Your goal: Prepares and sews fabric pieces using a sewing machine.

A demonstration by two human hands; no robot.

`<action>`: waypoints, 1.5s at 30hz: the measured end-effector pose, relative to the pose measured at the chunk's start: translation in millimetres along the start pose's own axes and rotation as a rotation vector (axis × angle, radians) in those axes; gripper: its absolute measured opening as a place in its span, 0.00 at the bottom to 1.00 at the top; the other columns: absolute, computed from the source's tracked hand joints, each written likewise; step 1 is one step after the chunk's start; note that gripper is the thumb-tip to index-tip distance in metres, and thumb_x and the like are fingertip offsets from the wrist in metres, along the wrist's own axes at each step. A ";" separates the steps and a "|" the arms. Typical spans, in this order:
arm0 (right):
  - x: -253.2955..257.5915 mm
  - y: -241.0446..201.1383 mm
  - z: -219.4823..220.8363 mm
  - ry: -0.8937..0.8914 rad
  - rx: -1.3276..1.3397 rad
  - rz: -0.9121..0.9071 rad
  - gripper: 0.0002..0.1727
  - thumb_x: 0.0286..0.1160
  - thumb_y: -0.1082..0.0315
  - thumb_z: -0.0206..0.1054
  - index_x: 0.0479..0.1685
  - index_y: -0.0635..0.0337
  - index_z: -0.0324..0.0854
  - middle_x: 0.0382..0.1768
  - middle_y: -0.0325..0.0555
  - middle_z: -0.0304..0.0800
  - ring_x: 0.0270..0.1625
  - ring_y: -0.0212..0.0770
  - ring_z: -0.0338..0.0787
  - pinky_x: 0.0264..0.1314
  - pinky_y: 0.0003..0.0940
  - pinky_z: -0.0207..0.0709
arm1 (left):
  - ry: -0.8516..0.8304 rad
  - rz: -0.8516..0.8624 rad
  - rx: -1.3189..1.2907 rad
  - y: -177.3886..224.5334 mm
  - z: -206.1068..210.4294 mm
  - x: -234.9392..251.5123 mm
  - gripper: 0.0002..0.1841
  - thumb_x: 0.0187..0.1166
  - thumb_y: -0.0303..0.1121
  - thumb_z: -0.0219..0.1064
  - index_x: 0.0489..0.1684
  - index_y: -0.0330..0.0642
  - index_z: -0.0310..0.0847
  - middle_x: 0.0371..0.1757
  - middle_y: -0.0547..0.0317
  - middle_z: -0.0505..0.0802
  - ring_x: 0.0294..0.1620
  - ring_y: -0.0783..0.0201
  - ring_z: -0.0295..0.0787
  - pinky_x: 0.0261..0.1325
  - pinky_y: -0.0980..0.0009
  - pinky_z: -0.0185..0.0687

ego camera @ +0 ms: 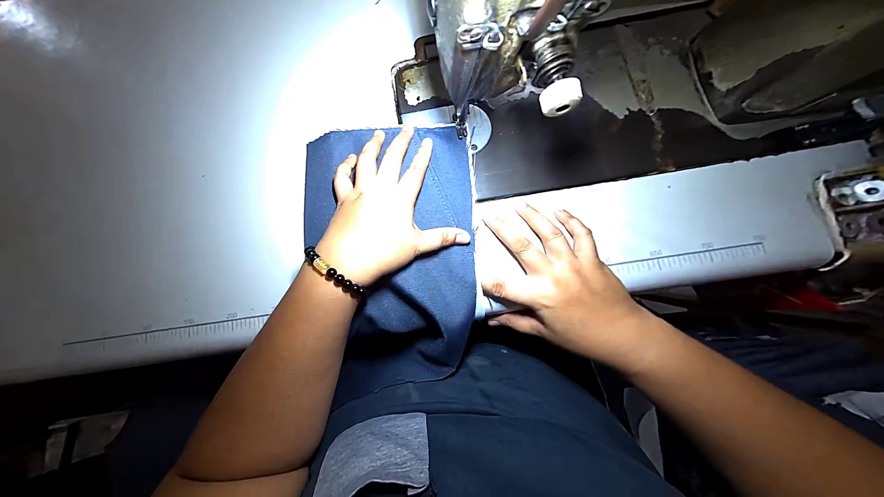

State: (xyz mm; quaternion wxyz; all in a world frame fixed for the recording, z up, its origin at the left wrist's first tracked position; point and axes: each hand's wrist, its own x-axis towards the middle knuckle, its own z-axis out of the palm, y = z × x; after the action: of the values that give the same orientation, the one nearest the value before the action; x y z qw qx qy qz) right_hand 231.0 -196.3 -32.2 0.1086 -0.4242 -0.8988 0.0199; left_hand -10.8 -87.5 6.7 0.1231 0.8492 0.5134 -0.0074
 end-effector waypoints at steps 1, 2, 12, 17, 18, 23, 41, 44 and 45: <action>0.7 0.3 0.1 -0.001 0.000 -0.006 0.23 0.72 0.33 0.63 0.61 0.23 0.89 0.87 0.57 0.67 0.90 0.71 0.57 0.81 0.81 0.50 | 0.009 0.010 0.005 0.4 0.8 0.4 0.65 0.56 0.87 0.55 0.97 0.51 0.50 0.97 0.56 0.53 0.97 0.43 0.41 0.86 0.29 0.36; 1.1 0.5 0.3 -0.002 0.002 -0.009 0.23 0.72 0.33 0.63 0.60 0.24 0.90 0.87 0.57 0.67 0.90 0.71 0.58 0.81 0.81 0.50 | 0.010 0.017 0.010 0.8 1.1 0.9 0.65 0.57 0.86 0.54 0.97 0.50 0.50 0.98 0.58 0.53 0.97 0.45 0.41 0.86 0.29 0.36; 1.9 0.3 0.5 0.015 0.012 -0.013 0.23 0.71 0.33 0.63 0.55 0.29 0.91 0.87 0.57 0.68 0.90 0.70 0.59 0.81 0.82 0.49 | 0.010 0.002 0.028 4.9 2.7 4.2 0.67 0.56 0.86 0.56 0.97 0.47 0.48 0.97 0.56 0.55 0.97 0.48 0.41 0.87 0.30 0.36; 2.1 0.7 0.8 0.021 0.011 -0.013 0.22 0.70 0.33 0.64 0.53 0.30 0.92 0.86 0.57 0.69 0.89 0.70 0.60 0.81 0.81 0.49 | -0.022 -0.034 0.025 9.2 -0.1 4.6 0.68 0.55 0.85 0.59 0.98 0.48 0.44 0.97 0.58 0.54 0.97 0.48 0.41 0.86 0.29 0.36; 1.9 0.7 0.8 0.022 0.012 -0.014 0.22 0.70 0.33 0.64 0.53 0.30 0.92 0.86 0.57 0.69 0.89 0.69 0.61 0.81 0.81 0.49 | -0.030 -0.040 0.024 10.3 -1.2 4.7 0.68 0.56 0.85 0.60 0.98 0.48 0.44 0.97 0.57 0.53 0.97 0.47 0.41 0.86 0.29 0.36; 1.0 3.2 -1.6 0.112 0.173 0.043 0.30 0.74 0.28 0.56 0.56 0.35 0.93 0.81 0.52 0.76 0.88 0.63 0.65 0.85 0.74 0.49 | -0.083 -0.056 0.024 16.2 -6.4 4.3 0.66 0.59 0.82 0.62 0.98 0.49 0.41 0.98 0.59 0.49 0.97 0.45 0.39 0.83 0.25 0.38; 30.0 15.6 -7.0 0.156 0.162 0.166 0.23 0.88 0.47 0.54 0.63 0.44 0.90 0.68 0.50 0.87 0.78 0.59 0.78 0.80 0.67 0.64 | -0.212 -0.117 0.083 31.8 -22.4 23.4 0.55 0.70 0.78 0.57 0.98 0.62 0.41 0.98 0.45 0.46 0.96 0.31 0.34 0.77 0.15 0.42; 49.5 34.1 -9.2 0.142 0.187 0.171 0.22 0.87 0.50 0.54 0.60 0.45 0.92 0.67 0.52 0.87 0.78 0.59 0.78 0.79 0.65 0.64 | -0.216 -0.123 0.086 24.4 -30.3 43.9 0.55 0.71 0.78 0.56 0.98 0.61 0.41 0.98 0.45 0.44 0.96 0.31 0.32 0.77 0.15 0.41; 56.6 39.1 -11.9 0.116 0.192 0.178 0.22 0.87 0.50 0.54 0.60 0.45 0.92 0.68 0.52 0.86 0.78 0.59 0.77 0.78 0.65 0.64 | -0.211 -0.120 0.088 21.2 -32.3 50.9 0.54 0.71 0.78 0.56 0.98 0.61 0.42 0.98 0.45 0.45 0.96 0.31 0.32 0.77 0.16 0.42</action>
State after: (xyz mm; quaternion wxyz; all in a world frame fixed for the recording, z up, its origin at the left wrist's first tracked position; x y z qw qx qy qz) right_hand 228.2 -128.5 -15.5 0.1985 -0.4902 -0.8438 0.0909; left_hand 28.1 -45.5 35.2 0.1385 0.8160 0.5467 -0.1267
